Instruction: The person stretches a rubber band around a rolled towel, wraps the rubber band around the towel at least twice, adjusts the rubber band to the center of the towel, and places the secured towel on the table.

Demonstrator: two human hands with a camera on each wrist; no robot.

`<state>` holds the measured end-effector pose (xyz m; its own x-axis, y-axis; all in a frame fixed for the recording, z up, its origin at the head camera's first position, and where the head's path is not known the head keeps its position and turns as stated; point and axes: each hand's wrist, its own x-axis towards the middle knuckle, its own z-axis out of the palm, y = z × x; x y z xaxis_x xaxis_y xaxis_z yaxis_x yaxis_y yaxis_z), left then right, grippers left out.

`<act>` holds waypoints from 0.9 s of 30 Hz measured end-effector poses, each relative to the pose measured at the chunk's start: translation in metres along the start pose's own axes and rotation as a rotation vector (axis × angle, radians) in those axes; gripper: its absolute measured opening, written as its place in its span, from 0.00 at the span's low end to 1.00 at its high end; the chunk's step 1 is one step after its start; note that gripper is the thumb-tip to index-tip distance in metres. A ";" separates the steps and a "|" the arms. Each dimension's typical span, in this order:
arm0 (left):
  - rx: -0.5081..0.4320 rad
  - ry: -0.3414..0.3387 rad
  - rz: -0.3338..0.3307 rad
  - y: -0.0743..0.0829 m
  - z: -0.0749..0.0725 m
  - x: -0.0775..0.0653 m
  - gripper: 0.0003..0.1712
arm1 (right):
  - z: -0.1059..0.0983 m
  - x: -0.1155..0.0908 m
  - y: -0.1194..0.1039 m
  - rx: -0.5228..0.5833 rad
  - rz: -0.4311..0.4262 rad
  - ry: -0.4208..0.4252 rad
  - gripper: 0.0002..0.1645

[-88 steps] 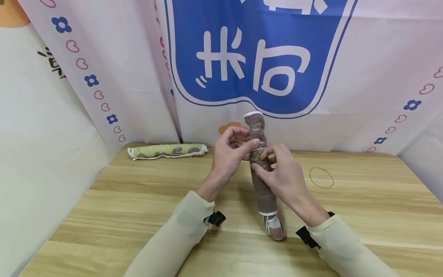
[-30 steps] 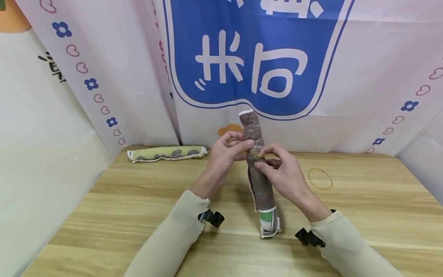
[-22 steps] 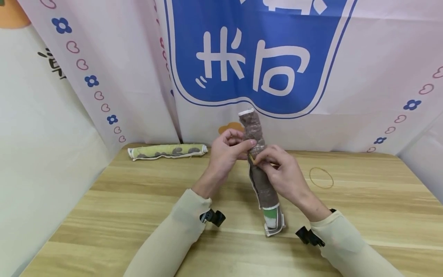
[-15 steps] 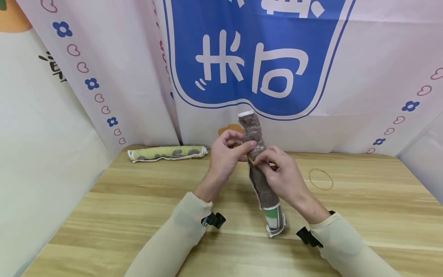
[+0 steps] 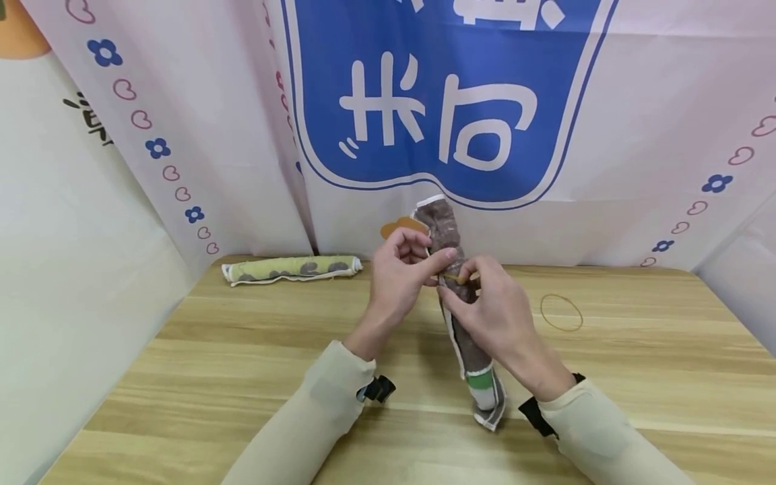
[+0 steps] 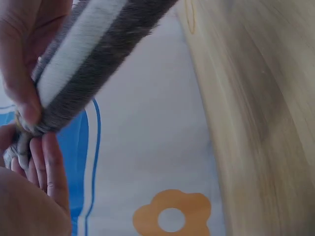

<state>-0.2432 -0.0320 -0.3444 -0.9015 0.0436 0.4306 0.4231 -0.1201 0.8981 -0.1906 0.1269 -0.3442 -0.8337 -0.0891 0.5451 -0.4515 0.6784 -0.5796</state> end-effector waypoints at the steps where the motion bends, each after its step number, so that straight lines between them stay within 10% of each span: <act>1: -0.042 -0.007 -0.016 -0.001 -0.001 0.001 0.15 | -0.001 0.001 0.000 0.056 0.030 -0.006 0.18; 10: -0.147 -0.115 -0.281 -0.006 -0.008 0.010 0.24 | -0.010 0.004 0.001 0.449 0.208 -0.098 0.11; 16: -0.120 -0.123 -0.239 -0.006 -0.010 0.011 0.15 | -0.005 0.003 0.003 0.505 0.100 -0.093 0.07; 27: 0.001 -0.028 -0.152 0.000 -0.009 0.007 0.13 | 0.002 0.001 0.008 0.289 -0.076 -0.079 0.12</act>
<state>-0.2507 -0.0404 -0.3424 -0.9524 0.0890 0.2917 0.2818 -0.1092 0.9532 -0.1962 0.1306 -0.3498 -0.8109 -0.1959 0.5514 -0.5760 0.4332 -0.6932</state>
